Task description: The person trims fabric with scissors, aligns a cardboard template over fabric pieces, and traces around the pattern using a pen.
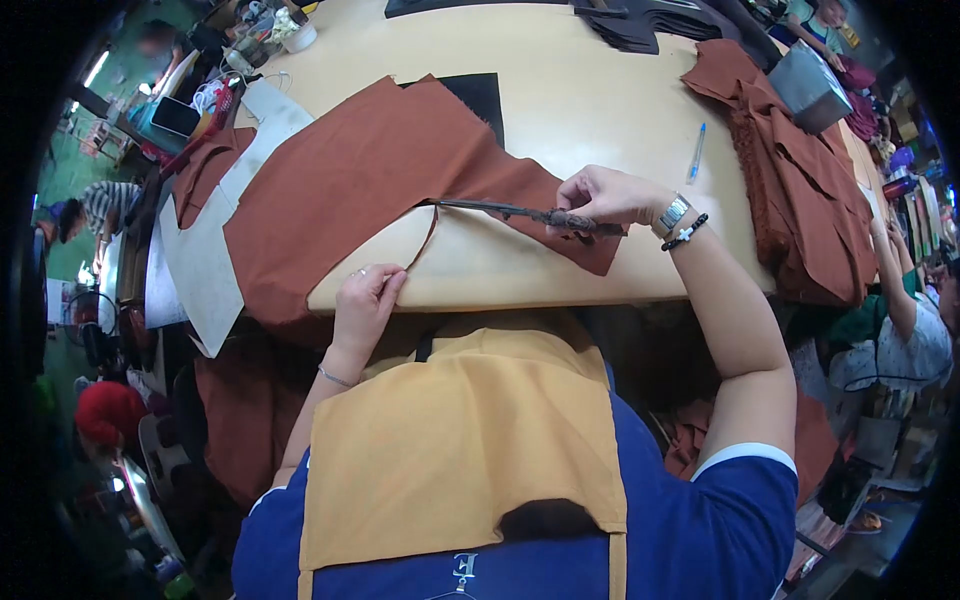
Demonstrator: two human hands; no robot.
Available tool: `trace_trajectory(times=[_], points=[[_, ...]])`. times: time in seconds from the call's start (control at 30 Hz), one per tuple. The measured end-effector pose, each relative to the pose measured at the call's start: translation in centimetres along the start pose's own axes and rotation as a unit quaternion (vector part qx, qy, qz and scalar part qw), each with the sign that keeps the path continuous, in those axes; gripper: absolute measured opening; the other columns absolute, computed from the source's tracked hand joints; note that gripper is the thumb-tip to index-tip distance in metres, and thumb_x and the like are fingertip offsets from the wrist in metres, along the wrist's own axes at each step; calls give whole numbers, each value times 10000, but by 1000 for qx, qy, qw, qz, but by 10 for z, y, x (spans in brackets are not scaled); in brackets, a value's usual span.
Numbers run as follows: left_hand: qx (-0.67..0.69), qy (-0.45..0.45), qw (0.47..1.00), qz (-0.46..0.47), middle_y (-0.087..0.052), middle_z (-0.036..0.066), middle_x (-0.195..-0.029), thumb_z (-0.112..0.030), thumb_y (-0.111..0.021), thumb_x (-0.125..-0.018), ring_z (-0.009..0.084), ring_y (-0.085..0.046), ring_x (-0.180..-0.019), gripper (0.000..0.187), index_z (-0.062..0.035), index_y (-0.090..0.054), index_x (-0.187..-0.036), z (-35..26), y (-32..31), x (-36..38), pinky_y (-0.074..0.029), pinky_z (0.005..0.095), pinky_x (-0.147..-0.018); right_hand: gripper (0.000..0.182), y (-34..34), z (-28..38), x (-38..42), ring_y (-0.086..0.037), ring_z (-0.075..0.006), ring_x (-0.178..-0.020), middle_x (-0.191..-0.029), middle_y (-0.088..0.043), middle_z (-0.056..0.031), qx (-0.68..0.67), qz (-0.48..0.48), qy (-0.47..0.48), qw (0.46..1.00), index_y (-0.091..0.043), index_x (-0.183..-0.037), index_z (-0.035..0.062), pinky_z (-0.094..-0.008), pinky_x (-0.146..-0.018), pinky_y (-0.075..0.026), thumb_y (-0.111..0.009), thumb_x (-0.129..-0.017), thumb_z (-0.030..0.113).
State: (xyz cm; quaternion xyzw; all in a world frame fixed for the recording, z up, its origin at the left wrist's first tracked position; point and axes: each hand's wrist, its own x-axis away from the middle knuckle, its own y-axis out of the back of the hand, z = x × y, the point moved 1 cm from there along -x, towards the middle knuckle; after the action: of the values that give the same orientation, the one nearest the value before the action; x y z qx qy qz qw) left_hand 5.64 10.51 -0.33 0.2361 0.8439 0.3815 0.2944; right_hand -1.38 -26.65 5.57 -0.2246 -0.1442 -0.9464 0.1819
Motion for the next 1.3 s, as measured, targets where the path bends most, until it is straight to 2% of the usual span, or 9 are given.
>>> trace_trajectory(times=[0.37,0.67,0.9,1.0,1.07,1.17,1.2,1.23,1.3], points=[[5,-16,1000,1,-633,109,-743,-138,-647,-869,304,-597,-685,94,-50,-626,-847,-2,2,0,-450,400,-655,195,1,38,6,-586,-55,-532,-621,-631,-16,48,4,-41,998,-663,-804,1,-203,-451,-425,-763,-791,169],[12,-4,1000,15,-625,123,-769,-108,-641,-867,314,-597,-703,84,-33,-610,-846,0,14,8,-464,401,-673,185,15,25,-4,-483,-13,-515,-603,-594,30,162,-17,30,986,-647,-755,9,-213,-447,-340,-769,-766,147],[-17,4,999,34,-620,123,-780,-87,-643,-854,319,-601,-743,61,-38,-611,-837,3,34,29,-473,403,-677,203,10,36,5,-541,-38,-542,-645,-621,6,139,-8,-55,989,-651,-787,3,-204,-466,-407,-757,-780,176],[-23,-22,995,98,-612,117,-761,-98,-660,-832,304,-601,-728,72,-42,-616,-838,8,53,50,-473,385,-682,228,9,25,18,-578,-56,-567,-693,-642,-18,9,22,-15,1000,-652,-822,-5,-198,-484,-452,-760,-775,190],[-63,74,964,249,-621,106,-829,-149,-716,-782,286,-607,-763,155,-45,-633,-861,23,70,70,-471,381,-704,256,8,18,41,-595,-66,-584,-720,-651,-32,-52,26,7,998,-650,-840,-8,-195,-495,-471,-769,-766,205],[-97,29,988,116,-581,130,-1154,-221,-805,-687,320,-567,-1005,401,-65,-667,-1030,31,84,92,-458,427,-839,209,13,-20,84,-545,-63,-570,-675,-595,-2,-55,-70,44,995,-626,-824,31,-204,-507,-429,-697,-836,226],[-106,26,992,69,-568,140,-1200,-209,-794,-707,338,-543,-1065,417,-68,-662,-1077,31,88,92,-439,432,-915,188,15,-44,100,-529,-60,-559,-672,-572,15,-72,-151,46,985,-627,-854,26,-197,-506,-421,-678,-848,207],[-139,21,990,31,-569,144,-1204,-201,-785,-720,336,-542,-1084,405,-64,-661,-1081,37,95,89,-432,431,-934,182,11,-66,132,-529,-61,-557,-675,-569,16,-176,-309,28,934,-627,-875,16,-193,-503,-417,-668,-856,192],[-187,10,982,-29,-570,153,-1212,-187,-766,-746,335,-536,-1122,383,-54,-656,-1088,54,107,72,-420,432,-962,221,14,-94,161,-527,-58,-542,-677,-576,7,-96,-463,-34,880,-635,-880,16,-201,-475,-400,-703,-865,225]])
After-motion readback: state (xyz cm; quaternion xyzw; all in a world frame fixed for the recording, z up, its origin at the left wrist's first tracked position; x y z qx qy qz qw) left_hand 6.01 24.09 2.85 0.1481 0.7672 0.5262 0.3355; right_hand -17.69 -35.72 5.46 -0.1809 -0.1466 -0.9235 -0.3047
